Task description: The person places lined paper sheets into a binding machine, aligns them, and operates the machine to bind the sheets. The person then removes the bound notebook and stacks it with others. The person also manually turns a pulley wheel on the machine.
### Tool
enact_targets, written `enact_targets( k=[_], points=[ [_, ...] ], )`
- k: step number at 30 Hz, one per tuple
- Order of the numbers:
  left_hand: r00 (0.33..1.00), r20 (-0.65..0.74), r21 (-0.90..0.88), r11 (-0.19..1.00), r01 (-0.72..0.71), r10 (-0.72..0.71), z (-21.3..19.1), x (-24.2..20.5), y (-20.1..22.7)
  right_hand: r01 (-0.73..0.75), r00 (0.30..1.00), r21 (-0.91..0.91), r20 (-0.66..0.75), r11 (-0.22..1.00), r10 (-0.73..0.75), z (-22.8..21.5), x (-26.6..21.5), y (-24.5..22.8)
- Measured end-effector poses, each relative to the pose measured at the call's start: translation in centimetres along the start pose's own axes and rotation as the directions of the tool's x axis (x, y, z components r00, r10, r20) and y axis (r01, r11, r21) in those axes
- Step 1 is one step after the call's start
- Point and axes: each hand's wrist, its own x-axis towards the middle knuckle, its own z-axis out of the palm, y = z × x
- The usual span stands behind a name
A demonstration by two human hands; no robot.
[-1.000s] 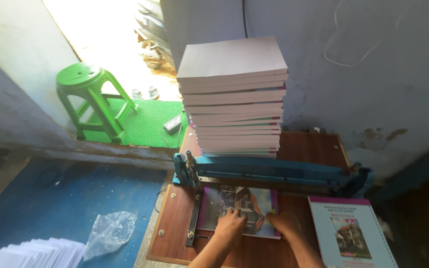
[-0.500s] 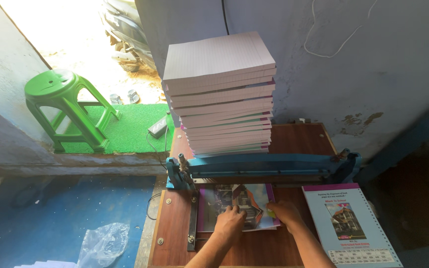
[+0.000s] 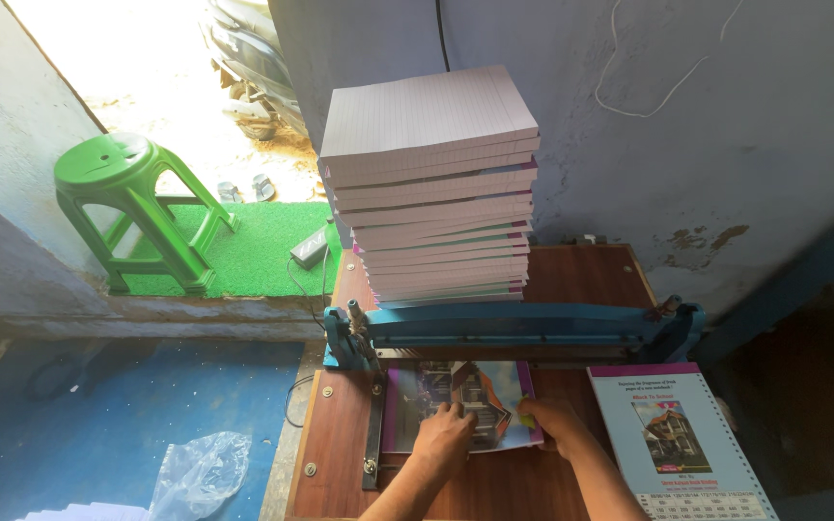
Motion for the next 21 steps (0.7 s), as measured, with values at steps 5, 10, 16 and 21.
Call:
enact_targets(
  k=[5,10,16,21],
  points=[
    [1.000,-0.013,0.012,1.000,-0.025,0.025,0.4,0.0,-0.5,-0.037,0.999,0.000,-0.030,0.999,0.037,-0.3,-0.9,-1.3],
    [1.000,0.004,0.014,0.999,-0.031,0.031,0.2,-0.2,-0.6,-0.011,0.999,-0.076,-0.054,0.997,0.007,-0.9,-1.8,-1.8],
    [0.997,0.072,0.037,0.999,-0.012,0.009,-1.6,-0.7,0.5,0.025,1.000,-0.058,0.013,0.998,-0.024,-1.7,-1.6,-0.5],
    [0.999,0.038,0.118,0.993,-0.016,0.012,-2.8,-1.7,1.7,-0.013,0.999,0.084,0.031,0.996,0.010,-1.8,-1.2,0.3]
  ],
)
